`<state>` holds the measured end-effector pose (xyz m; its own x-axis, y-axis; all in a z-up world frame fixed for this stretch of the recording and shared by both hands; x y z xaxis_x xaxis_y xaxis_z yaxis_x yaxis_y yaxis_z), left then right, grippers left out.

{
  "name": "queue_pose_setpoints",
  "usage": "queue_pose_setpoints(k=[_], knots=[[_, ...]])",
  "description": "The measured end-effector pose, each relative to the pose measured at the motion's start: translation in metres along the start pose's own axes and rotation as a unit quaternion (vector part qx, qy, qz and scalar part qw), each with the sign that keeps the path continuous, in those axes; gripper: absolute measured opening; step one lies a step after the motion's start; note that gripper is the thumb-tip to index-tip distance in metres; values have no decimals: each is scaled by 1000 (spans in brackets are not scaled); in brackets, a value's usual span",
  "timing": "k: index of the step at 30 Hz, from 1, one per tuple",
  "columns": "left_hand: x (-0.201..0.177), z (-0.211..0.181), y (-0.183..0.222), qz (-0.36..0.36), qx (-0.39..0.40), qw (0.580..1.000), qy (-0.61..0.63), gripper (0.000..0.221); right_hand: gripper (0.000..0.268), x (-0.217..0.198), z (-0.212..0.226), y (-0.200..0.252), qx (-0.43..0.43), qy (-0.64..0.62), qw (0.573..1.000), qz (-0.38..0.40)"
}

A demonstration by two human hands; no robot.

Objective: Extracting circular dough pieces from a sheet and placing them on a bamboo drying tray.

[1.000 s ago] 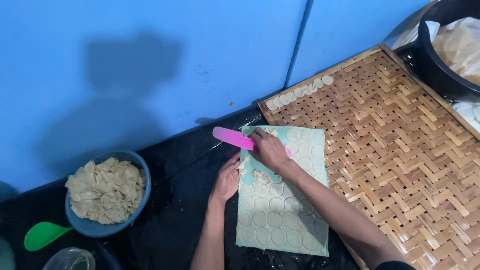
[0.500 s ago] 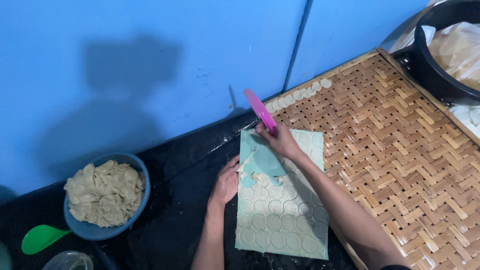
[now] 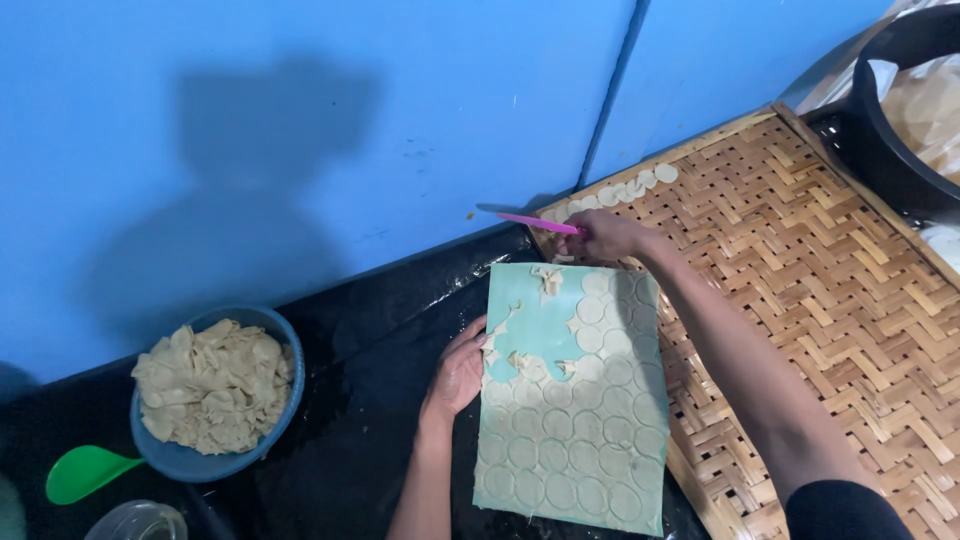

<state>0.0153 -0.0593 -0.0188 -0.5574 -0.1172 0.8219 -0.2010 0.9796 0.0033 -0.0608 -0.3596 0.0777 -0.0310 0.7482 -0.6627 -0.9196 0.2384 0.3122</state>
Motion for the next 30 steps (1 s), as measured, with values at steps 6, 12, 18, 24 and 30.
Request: queue_pose_setpoints(k=[6, 12, 18, 24, 30], knots=[[14, -7, 1, 9, -1, 1000, -4, 50, 21, -7, 26, -1, 36, 52, 991, -121], [22, -11, 2, 14, -7, 1000, -5, 52, 20, -7, 14, -7, -15, 112, 969, -220], [23, -11, 2, 18, -2, 1000, -12, 53, 20, -6, 19, -4, -35, 172, 956, -236], [21, -10, 2, 17, -5, 1000, -9, 53, 27, -6, 8, -4, -25, 158, 962, -221], [16, -8, 1, 9, -7, 1000, 0, 52, 29, -10, 12, 5, -53, 144, 956, -249]])
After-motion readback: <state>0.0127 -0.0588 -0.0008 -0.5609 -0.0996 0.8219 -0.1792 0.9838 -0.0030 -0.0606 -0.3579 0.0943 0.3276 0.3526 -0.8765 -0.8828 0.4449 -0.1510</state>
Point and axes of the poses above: each hand's wrist, its own y-axis away from the middle knuckle, its own x-axis out of the palm, z = x × y, the point moved 6 cm from there along -y, towards the middle knuckle, and after that the axes turned 5 degrees about z, right-handed, at the moved point
